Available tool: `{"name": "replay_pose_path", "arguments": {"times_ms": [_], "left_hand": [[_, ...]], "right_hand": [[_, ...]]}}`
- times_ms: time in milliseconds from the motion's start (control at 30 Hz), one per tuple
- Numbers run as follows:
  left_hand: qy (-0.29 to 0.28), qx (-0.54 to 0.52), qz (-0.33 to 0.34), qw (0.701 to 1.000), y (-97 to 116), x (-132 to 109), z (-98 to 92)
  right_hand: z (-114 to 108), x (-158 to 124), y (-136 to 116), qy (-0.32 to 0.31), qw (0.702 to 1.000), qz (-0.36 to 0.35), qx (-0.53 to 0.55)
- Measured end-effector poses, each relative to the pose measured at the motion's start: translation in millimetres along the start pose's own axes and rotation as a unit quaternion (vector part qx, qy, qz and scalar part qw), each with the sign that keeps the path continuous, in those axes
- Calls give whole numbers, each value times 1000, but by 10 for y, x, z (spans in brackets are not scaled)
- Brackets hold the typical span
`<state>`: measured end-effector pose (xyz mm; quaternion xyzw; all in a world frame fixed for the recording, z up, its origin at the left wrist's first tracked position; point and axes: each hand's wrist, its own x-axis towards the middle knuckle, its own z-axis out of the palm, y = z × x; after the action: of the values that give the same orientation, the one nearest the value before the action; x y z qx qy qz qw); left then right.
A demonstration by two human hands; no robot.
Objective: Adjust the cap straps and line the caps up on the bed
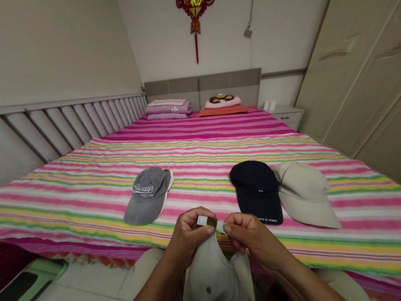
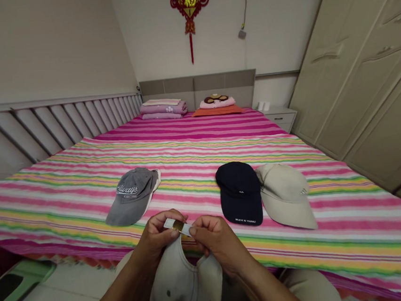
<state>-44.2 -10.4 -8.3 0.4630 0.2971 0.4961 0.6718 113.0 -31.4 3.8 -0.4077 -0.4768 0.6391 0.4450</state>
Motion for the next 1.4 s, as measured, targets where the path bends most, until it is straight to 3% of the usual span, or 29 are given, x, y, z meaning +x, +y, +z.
{"name": "replay_pose_path", "arguments": {"times_ms": [267,500,767,967,1167,1267,1400], "left_hand": [[-22,47,13,999,-21,10,41],[-18,-9,3,1000,-21,15,-14],[-28,46,11,998,-63,18,-22],[-103,-3,-89,991,51,67,-150],[-132,125,-204,962,224,212,-151],[-142,127,-220,957,232,236,-148],[-136,125,-179,966,195,181,-155]], "right_hand": [[55,22,52,14,999,-9,40],[7,15,-2,-58,997,25,49],[-15,85,15,-6,999,48,11],[-57,111,-39,-32,998,58,-12],[-57,128,-160,-63,992,97,-54],[-98,136,-170,-84,989,118,-33],[-162,138,-133,-83,986,143,27]]}}
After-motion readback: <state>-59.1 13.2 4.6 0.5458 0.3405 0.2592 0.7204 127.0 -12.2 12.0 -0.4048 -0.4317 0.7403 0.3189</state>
